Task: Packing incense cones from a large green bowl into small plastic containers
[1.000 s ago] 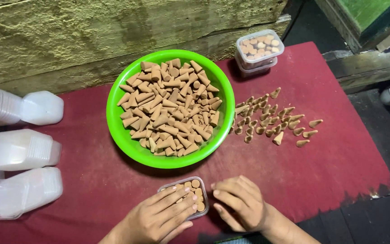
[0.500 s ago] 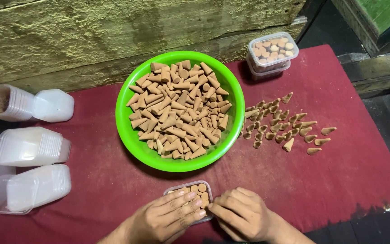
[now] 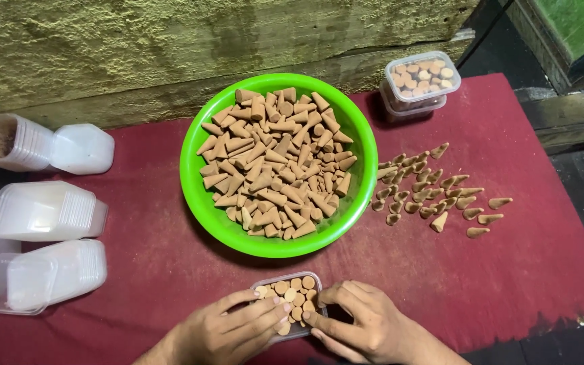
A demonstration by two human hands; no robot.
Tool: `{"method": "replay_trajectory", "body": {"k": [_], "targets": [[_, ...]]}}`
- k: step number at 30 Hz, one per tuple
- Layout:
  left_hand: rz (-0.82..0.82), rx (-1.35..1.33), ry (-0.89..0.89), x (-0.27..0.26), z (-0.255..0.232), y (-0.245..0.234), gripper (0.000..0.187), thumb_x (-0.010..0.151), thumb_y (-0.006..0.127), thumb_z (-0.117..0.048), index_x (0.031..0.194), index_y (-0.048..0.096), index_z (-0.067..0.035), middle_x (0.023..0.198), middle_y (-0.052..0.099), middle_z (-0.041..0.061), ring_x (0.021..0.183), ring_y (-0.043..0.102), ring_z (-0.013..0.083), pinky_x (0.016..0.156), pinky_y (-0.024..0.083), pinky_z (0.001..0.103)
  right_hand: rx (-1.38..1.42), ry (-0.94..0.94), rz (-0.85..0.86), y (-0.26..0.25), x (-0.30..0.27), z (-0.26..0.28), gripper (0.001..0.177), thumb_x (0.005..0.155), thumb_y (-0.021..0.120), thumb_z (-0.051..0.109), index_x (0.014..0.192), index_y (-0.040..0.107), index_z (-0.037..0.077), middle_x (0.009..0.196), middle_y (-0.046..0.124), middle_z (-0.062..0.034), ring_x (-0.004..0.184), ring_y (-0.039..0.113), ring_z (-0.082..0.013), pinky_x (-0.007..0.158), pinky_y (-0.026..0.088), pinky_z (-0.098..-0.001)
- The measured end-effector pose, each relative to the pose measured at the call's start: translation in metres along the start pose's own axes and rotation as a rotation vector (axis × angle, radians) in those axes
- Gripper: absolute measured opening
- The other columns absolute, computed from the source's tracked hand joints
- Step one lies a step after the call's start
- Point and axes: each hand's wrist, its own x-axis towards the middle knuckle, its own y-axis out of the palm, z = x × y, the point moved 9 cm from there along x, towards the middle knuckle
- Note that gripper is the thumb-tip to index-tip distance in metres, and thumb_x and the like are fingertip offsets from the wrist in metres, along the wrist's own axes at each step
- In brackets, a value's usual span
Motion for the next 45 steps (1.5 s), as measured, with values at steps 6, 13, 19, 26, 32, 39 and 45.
{"method": "replay_trajectory", "body": {"k": [6,13,19,26,32,39,45], "targets": [[0.007,-0.011,-0.005,-0.002,0.002,0.005,0.007,0.106,0.066,-0.014,0.105,0.070,-0.008,0.113,0.076,0.003,0.107,0.074,0.0179,0.090,0.058,0.036,-0.007,0.012,0.053,0.003,0.004,0.001,0.015,0.099,0.070,0.014,0.090,0.065,0.002,0.099,0.064,-0.0177,0.069,0.057,-0.0232,0.061,0.050,-0.0318],[0.060,0.140,0.025,-0.017,0.000,0.010,0.023,0.109,0.052,-0.014,0.123,0.070,-0.015,0.128,0.072,0.001,0.121,0.068,0.0142,0.096,0.057,0.036,-0.060,-0.030,0.044,0.003,0.000,0.004,0.024,0.103,0.068,0.023,0.113,0.069,0.002,0.102,0.063,-0.0164,0.077,0.064,-0.0219,0.065,0.054,-0.0292],[0.023,0.176,0.035,-0.019,-0.005,0.004,0.013,0.108,0.068,-0.027,0.117,0.072,-0.018,0.127,0.071,-0.004,0.118,0.069,0.0105,0.096,0.056,0.032,-0.036,-0.025,0.103,0.007,0.004,0.006,0.021,0.100,0.076,0.020,0.116,0.072,0.006,0.112,0.063,-0.0191,0.075,0.062,-0.0221,0.063,0.052,-0.0317],[-0.037,0.094,-0.030,-0.012,-0.002,-0.002,0.014,0.104,0.073,-0.024,0.107,0.073,-0.010,0.117,0.076,-0.002,0.108,0.074,0.0123,0.090,0.059,0.031,-0.059,0.012,0.131,0.011,0.003,0.004,0.018,0.100,0.073,0.019,0.113,0.072,0.007,0.111,0.062,-0.0186,0.072,0.057,-0.0211,0.062,0.050,-0.0320],[-0.136,-0.028,-0.165,-0.017,0.010,-0.007,0.040,0.106,0.060,-0.045,0.101,0.072,-0.007,0.117,0.076,0.014,0.110,0.074,0.0276,0.095,0.051,0.043,-0.112,0.042,-0.057,0.014,-0.020,-0.013,0.033,0.100,0.065,0.026,0.125,0.063,0.005,0.115,0.063,-0.0201,0.083,0.067,-0.0225,0.071,0.064,-0.0314],[-0.277,0.134,-0.332,-0.014,0.056,-0.042,0.023,0.098,0.067,-0.029,0.108,0.069,-0.008,0.123,0.070,0.015,0.110,0.071,0.0332,0.089,0.053,0.048,-0.164,0.332,-0.261,-0.008,-0.033,-0.039,0.046,0.096,0.065,0.019,0.138,0.055,0.004,0.141,0.052,-0.0295,0.131,0.060,-0.0400,0.108,0.057,-0.0462],[-0.596,0.113,-0.797,-0.045,0.137,-0.047,0.023,0.098,0.063,-0.021,0.113,0.070,-0.005,0.134,0.060,0.018,0.129,0.054,0.0347,0.113,0.044,0.049,-0.255,0.429,-0.285,-0.029,-0.022,-0.038,0.045,0.091,0.067,0.022,0.132,0.062,0.006,0.143,0.055,-0.0206,0.134,0.055,-0.0323,0.117,0.043,-0.0460]]}}
